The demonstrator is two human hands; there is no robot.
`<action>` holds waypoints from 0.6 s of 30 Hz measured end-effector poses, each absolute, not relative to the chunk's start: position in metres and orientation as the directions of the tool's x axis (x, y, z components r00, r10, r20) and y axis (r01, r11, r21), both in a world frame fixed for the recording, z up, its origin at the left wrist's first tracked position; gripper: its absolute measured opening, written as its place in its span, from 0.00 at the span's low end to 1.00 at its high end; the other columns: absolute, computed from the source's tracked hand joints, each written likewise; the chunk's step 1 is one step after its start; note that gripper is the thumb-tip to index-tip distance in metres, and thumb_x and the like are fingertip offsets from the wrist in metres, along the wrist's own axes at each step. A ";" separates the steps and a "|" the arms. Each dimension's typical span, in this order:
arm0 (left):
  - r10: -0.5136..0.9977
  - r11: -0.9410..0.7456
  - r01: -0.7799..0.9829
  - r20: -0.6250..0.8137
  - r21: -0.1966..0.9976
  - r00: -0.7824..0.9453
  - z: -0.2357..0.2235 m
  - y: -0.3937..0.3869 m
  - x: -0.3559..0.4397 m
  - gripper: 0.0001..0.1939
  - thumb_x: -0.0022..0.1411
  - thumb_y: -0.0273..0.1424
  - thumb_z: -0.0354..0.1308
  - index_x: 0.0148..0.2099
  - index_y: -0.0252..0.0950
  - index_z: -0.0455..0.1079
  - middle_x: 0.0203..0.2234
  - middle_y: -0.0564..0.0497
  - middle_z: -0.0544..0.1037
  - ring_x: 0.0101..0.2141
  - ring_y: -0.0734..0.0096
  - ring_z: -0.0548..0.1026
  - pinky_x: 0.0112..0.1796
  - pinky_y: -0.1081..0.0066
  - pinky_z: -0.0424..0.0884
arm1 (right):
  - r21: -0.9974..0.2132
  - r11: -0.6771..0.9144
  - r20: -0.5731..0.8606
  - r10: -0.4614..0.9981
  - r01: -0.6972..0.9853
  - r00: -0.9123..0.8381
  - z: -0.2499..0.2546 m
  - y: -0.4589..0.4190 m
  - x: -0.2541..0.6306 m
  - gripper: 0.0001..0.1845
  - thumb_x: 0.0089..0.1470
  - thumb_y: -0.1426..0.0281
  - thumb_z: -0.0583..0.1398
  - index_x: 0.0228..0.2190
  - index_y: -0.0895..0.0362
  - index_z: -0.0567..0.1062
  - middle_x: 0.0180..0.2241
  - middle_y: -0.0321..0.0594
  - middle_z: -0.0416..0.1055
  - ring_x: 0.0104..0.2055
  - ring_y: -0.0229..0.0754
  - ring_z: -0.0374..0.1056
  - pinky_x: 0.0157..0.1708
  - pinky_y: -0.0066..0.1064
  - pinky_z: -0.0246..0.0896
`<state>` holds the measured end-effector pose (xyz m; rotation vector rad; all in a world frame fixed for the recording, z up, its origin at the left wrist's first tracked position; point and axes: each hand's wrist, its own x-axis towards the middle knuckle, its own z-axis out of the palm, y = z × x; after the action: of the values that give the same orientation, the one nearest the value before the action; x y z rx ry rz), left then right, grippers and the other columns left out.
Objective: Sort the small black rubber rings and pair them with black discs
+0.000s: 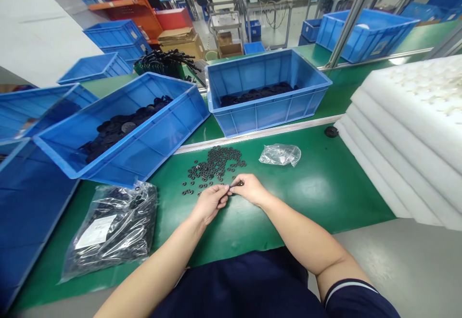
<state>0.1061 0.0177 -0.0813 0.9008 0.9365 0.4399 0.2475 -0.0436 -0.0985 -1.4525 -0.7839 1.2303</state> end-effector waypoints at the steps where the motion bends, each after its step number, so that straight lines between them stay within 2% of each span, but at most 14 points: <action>1: 0.678 0.563 0.050 -0.496 0.825 0.542 -0.082 0.018 0.106 0.21 0.40 0.41 0.72 0.26 0.30 0.68 0.21 0.51 0.73 0.16 0.86 0.59 0.15 0.80 0.48 | -0.964 -0.245 -0.265 0.925 -0.104 0.273 -0.099 -0.043 0.248 0.08 0.39 0.69 0.65 0.25 0.59 0.74 0.22 0.36 0.72 0.19 0.31 0.59 0.19 0.24 0.53; 4: 0.682 0.537 0.072 -0.484 0.840 0.548 -0.085 0.017 0.106 0.21 0.42 0.41 0.71 0.26 0.30 0.68 0.19 0.51 0.72 0.16 0.85 0.58 0.16 0.79 0.48 | -0.974 -0.225 -0.223 0.931 -0.027 0.289 -0.102 -0.044 0.247 0.07 0.40 0.70 0.65 0.24 0.59 0.74 0.23 0.37 0.73 0.25 0.36 0.65 0.27 0.27 0.60; 7: 0.665 0.525 0.094 -0.476 0.846 0.575 -0.086 0.016 0.104 0.21 0.42 0.42 0.71 0.26 0.30 0.69 0.17 0.52 0.70 0.16 0.84 0.58 0.17 0.79 0.49 | -0.976 -0.219 -0.209 0.934 0.002 0.291 -0.102 -0.045 0.246 0.06 0.39 0.71 0.66 0.23 0.59 0.74 0.23 0.36 0.72 0.26 0.36 0.66 0.28 0.28 0.60; 9: 0.644 0.529 0.107 -0.480 0.842 0.596 -0.085 0.017 0.102 0.21 0.41 0.42 0.71 0.27 0.30 0.68 0.18 0.52 0.70 0.17 0.84 0.58 0.17 0.78 0.48 | -0.960 -0.263 -0.278 0.929 -0.092 0.243 -0.099 -0.045 0.249 0.09 0.37 0.70 0.68 0.24 0.59 0.74 0.20 0.33 0.69 0.22 0.33 0.61 0.22 0.24 0.55; 12: 0.654 0.484 0.179 -0.490 0.856 0.576 -0.084 0.022 0.095 0.21 0.44 0.44 0.68 0.28 0.33 0.66 0.18 0.55 0.68 0.16 0.84 0.55 0.18 0.77 0.46 | -0.840 -0.337 -0.413 0.906 -0.426 0.097 -0.089 -0.045 0.269 0.13 0.39 0.70 0.69 0.26 0.60 0.72 0.19 0.32 0.65 0.16 0.27 0.49 0.14 0.20 0.39; 13: 0.685 0.418 0.236 -0.475 0.877 0.552 -0.084 0.025 0.092 0.20 0.47 0.45 0.65 0.29 0.34 0.65 0.17 0.57 0.66 0.16 0.83 0.54 0.18 0.76 0.46 | -0.774 -0.312 -0.427 0.900 -0.551 0.089 -0.085 -0.044 0.279 0.12 0.42 0.70 0.68 0.26 0.60 0.71 0.20 0.34 0.65 0.16 0.26 0.47 0.13 0.19 0.36; 15: 0.769 0.176 0.402 -0.380 0.899 0.513 -0.083 0.033 0.086 0.16 0.50 0.43 0.62 0.27 0.36 0.65 0.16 0.58 0.64 0.17 0.80 0.56 0.20 0.75 0.50 | -0.634 -0.158 -0.437 0.881 -0.757 0.182 -0.078 -0.043 0.301 0.08 0.49 0.71 0.63 0.26 0.61 0.69 0.23 0.38 0.67 0.17 0.27 0.49 0.12 0.18 0.38; 17: 0.816 -0.116 0.562 -0.244 0.819 0.524 -0.082 0.041 0.081 0.13 0.51 0.39 0.61 0.24 0.37 0.64 0.16 0.56 0.65 0.19 0.76 0.60 0.24 0.73 0.54 | -0.498 -0.058 -0.496 0.838 -0.865 0.230 -0.073 -0.041 0.314 0.07 0.56 0.71 0.57 0.28 0.61 0.70 0.26 0.43 0.68 0.20 0.30 0.55 0.13 0.18 0.46; 18: 0.821 -0.228 0.618 -0.193 0.753 0.537 -0.082 0.045 0.079 0.13 0.51 0.37 0.60 0.23 0.37 0.64 0.16 0.55 0.66 0.20 0.74 0.62 0.25 0.72 0.55 | -0.445 -0.056 -0.525 0.825 -0.894 0.210 -0.071 -0.040 0.316 0.08 0.58 0.71 0.54 0.30 0.62 0.70 0.27 0.46 0.69 0.22 0.31 0.57 0.14 0.19 0.49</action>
<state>0.0794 0.0446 -0.0819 1.9462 1.1698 0.3103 0.3160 -0.0401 -0.0714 -0.8238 0.1052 1.4045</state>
